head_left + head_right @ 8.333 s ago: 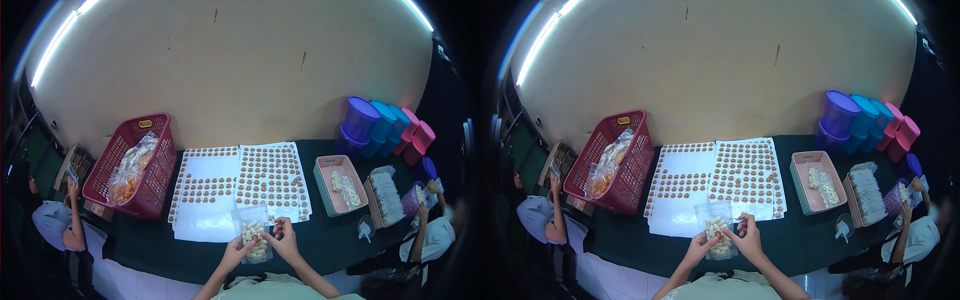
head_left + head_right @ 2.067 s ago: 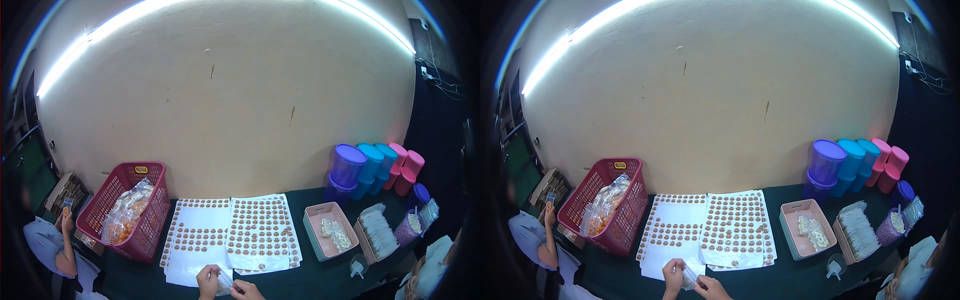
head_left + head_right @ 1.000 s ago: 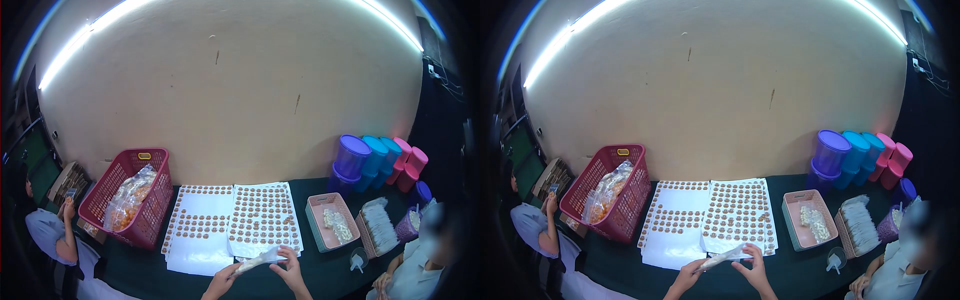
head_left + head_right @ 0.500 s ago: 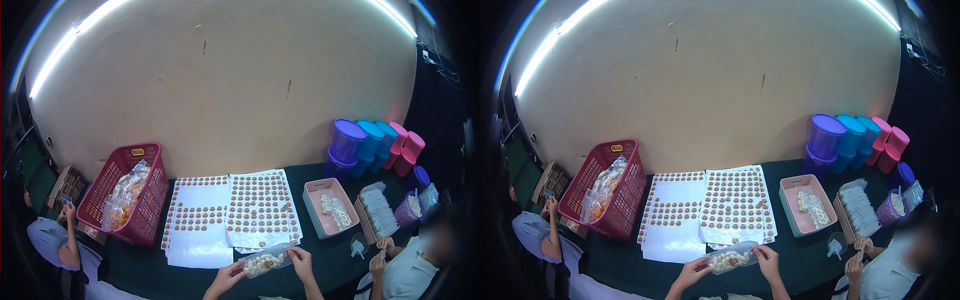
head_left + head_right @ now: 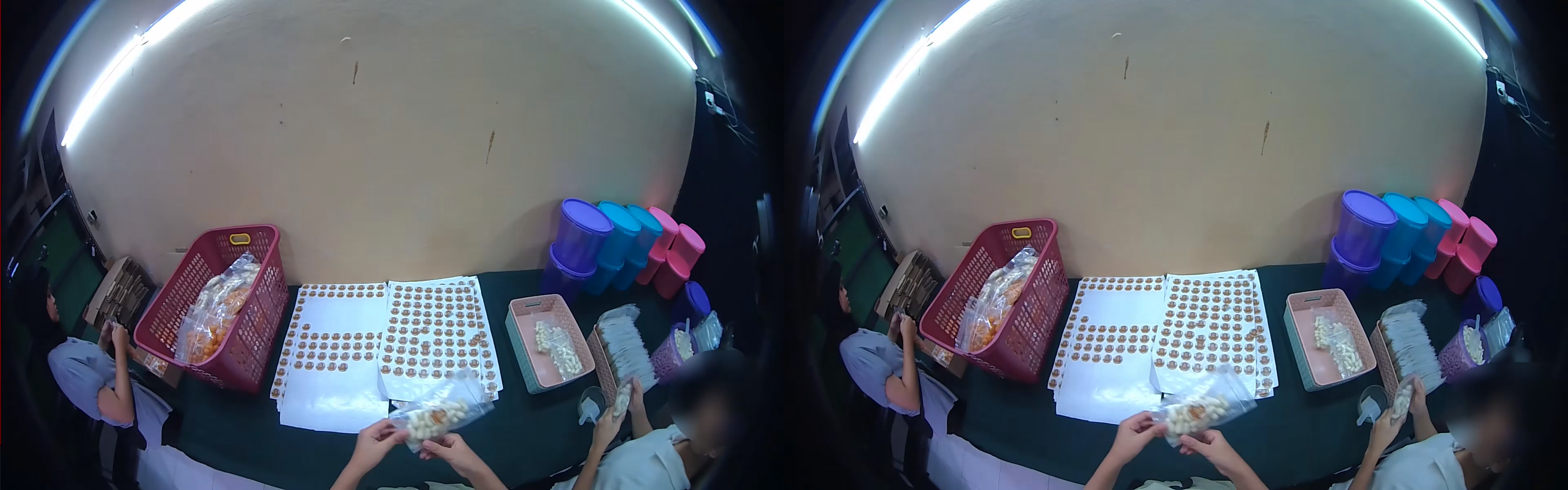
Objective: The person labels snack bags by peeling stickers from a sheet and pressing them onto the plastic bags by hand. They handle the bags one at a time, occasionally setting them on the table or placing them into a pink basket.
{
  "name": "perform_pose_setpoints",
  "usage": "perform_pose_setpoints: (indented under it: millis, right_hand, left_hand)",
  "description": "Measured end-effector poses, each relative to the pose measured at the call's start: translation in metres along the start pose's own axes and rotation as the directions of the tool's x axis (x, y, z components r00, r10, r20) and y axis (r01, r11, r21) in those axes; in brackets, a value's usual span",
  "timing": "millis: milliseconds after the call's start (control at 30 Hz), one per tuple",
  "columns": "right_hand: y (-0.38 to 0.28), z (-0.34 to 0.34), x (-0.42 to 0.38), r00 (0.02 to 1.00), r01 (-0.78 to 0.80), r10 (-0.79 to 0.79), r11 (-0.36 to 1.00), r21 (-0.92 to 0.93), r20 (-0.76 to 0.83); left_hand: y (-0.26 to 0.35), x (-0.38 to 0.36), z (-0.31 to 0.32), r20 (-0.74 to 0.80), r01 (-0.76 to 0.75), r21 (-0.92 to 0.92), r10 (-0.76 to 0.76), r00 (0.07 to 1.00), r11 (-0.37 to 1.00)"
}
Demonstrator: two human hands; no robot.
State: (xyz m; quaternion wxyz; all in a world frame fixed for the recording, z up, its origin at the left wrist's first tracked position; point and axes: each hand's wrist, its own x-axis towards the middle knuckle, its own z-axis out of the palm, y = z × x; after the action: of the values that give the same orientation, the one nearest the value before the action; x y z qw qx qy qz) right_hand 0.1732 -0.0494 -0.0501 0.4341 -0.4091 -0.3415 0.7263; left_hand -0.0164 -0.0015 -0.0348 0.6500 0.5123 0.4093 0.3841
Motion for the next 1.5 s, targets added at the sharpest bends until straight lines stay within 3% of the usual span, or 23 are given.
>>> perform_pose_setpoints:
  millis: [167, 233, 367, 467, 667, 767, 833, 900, 1167, 1300, 1367, 1433, 1467, 1500]
  right_hand:
    - [-0.005, 0.005, 0.001, 0.991, 0.102, -0.104, 0.994, -0.032, -0.085]
    - [-0.005, -0.002, 0.002, 0.994, 0.097, -0.102, 0.988, -0.116, -0.041]
    - [-0.005, 0.002, 0.001, 0.997, 0.057, -0.065, 0.983, -0.177, -0.035]
    - [0.004, 0.012, 0.004, 0.997, 0.009, -0.015, 0.997, -0.072, -0.082]
    - [-0.012, 0.039, -0.005, 0.992, 0.070, -0.074, 0.997, -0.045, -0.100]
    - [-0.015, 0.035, -0.007, 0.994, 0.093, -0.097, 0.993, -0.073, -0.052]
    - [-0.023, 0.040, -0.011, 0.992, 0.096, -0.098, 0.995, -0.024, -0.084]
    - [-0.023, 0.037, -0.011, 0.995, 0.074, -0.077, 0.996, -0.057, -0.056]
    - [0.002, 0.021, -0.004, 0.997, 0.075, -0.079, 0.973, -0.220, -0.011]
    - [-0.001, 0.006, -0.010, 0.999, 0.044, -0.045, 0.962, -0.268, 0.004]
    - [-0.002, -0.002, -0.011, 0.997, 0.032, -0.049, 0.965, -0.260, -0.059]
    - [-0.002, -0.012, -0.012, 0.996, 0.013, -0.037, 0.965, -0.262, -0.087]
    - [0.006, -0.023, -0.008, 0.993, -0.031, -0.001, 0.964, -0.266, -0.119]
    - [0.011, -0.030, -0.004, 0.988, -0.075, 0.035, 0.960, -0.268, -0.152]
  left_hand:
    - [0.002, -0.002, 0.009, 0.039, 0.073, -0.098, -0.069, 0.997, 0.993]
    - [0.002, -0.003, 0.010, 0.060, 0.234, -0.103, -0.229, 0.972, 0.967]
    - [-0.005, -0.003, 0.005, 0.093, 0.230, -0.118, -0.220, 0.971, 0.966]
    - [-0.008, -0.003, 0.007, -0.015, 0.134, -0.162, -0.138, 0.990, 0.978]
    - [-0.013, -0.006, 0.011, -0.008, 0.042, -0.186, -0.044, 0.999, 0.982]
    - [-0.012, -0.008, 0.014, 0.008, 0.079, -0.199, -0.079, 0.997, 0.977]
    - [-0.003, -0.013, 0.018, 0.001, 0.211, -0.276, -0.220, 0.976, 0.938]
    - [-0.003, -0.014, 0.018, 0.043, 0.252, -0.354, -0.253, 0.966, 0.901]
    - [-0.011, 0.001, -0.010, 0.057, 0.410, -0.054, -0.407, 0.912, 0.910]
    - [0.016, 0.013, -0.042, -0.085, 0.386, -0.037, -0.387, 0.918, 0.922]
    - [0.023, 0.030, -0.076, -0.225, 0.299, -0.027, -0.298, 0.928, 0.954]
    - [0.049, 0.044, -0.106, -0.394, -0.045, -0.090, 0.005, 0.919, 0.995]
    - [0.082, 0.050, -0.113, -0.504, -0.164, -0.138, 0.074, 0.860, 0.977]
    - [0.091, 0.066, -0.141, -0.518, -0.322, -0.104, 0.225, 0.825, 0.941]
